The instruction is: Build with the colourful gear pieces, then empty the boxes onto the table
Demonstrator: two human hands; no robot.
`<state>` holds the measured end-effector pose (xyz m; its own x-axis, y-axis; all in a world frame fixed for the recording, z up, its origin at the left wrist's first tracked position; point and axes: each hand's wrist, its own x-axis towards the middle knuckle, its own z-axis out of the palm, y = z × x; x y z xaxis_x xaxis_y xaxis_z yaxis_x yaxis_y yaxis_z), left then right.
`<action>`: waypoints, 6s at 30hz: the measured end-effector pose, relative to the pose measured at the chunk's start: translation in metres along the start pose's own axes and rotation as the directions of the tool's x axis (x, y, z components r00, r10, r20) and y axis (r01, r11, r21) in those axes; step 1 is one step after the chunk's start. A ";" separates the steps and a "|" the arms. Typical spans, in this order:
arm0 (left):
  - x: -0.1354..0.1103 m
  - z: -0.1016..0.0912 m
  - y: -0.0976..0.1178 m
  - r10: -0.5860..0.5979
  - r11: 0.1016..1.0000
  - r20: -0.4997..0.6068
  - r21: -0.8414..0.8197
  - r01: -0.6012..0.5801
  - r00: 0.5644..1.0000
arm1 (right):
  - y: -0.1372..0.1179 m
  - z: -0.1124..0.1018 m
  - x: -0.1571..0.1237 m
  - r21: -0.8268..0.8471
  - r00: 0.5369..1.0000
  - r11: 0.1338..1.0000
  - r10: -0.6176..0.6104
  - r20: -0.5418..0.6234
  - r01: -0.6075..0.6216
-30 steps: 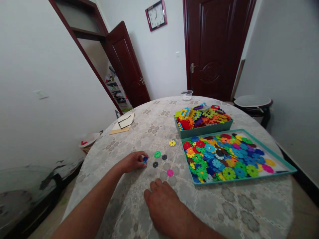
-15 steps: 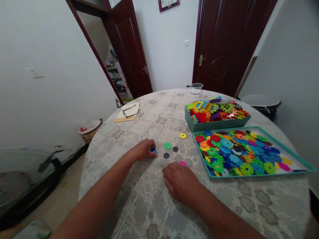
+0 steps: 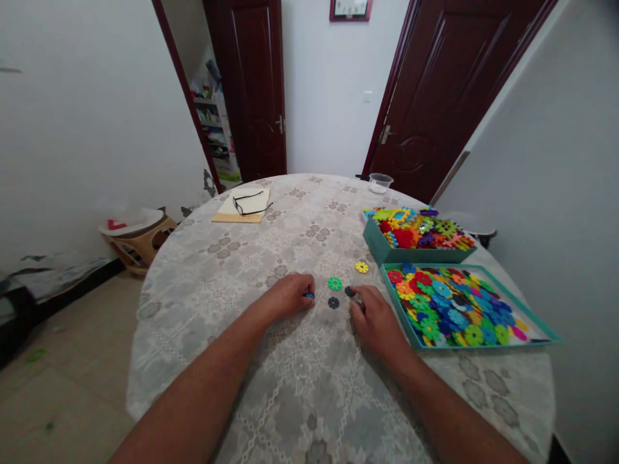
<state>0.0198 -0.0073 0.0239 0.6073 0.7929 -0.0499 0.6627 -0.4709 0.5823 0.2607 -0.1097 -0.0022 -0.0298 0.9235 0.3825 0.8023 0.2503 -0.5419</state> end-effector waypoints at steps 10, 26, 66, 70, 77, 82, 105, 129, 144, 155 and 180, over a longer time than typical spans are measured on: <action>-0.002 0.028 0.022 0.243 0.959 -0.028 -0.140 -0.245 0.970 | 0.004 0.003 0.039 -0.223 0.960 0.962 0.201 0.196 -0.156; -0.003 0.026 0.017 0.286 0.956 -0.019 -0.060 -0.287 0.958 | 0.015 -0.002 0.057 -0.152 0.920 0.957 0.281 0.273 -0.247; -0.003 0.023 0.030 0.141 0.925 -0.041 -0.351 -0.146 0.989 | -0.028 -0.007 0.010 0.344 0.951 0.910 0.136 0.277 -0.230; 0.001 0.028 0.028 0.081 0.842 -0.005 -0.534 -0.071 0.997 | -0.035 -0.004 0.009 0.332 0.969 0.927 0.102 0.225 -0.175; 0.005 0.023 0.022 0.134 0.734 0.149 -0.679 0.003 0.980 | -0.037 -0.004 0.008 0.246 0.992 0.968 0.020 0.127 -0.051; 0.003 0.023 0.024 0.154 0.767 0.188 -0.641 0.002 0.970 | -0.037 -0.009 0.008 0.208 0.989 0.978 -0.052 0.136 0.023; 0.007 0.037 0.031 0.250 0.957 -0.045 0.167 -0.239 0.967 | 0.022 -0.083 0.019 -0.278 0.896 0.944 0.037 -0.442 -0.177; 0.004 0.042 0.027 0.277 0.956 -0.257 -0.021 -0.292 0.926 | -0.028 -0.009 0.009 0.057 0.996 0.997 -0.055 0.077 0.051; 0.015 0.048 0.007 0.314 0.920 -0.157 0.293 -0.259 0.936 | 0.049 -0.086 0.020 -0.385 0.825 0.902 -0.061 -0.562 -0.195; 0.039 0.035 0.035 0.117 0.901 -0.141 0.432 -0.046 0.983 | 0.002 0.023 0.005 -0.356 0.998 0.933 0.064 0.029 -0.049; 0.040 0.046 0.026 0.082 0.963 -0.284 0.271 -0.002 0.955 | 0.024 0.014 0.117 -0.506 0.890 0.793 0.445 0.101 -0.339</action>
<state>0.0813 -0.0060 -0.0002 0.5101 0.8287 0.2302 0.7554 -0.5596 0.3409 0.2679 0.0083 0.0192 0.2699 0.9626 0.0234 0.9481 -0.2615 -0.1807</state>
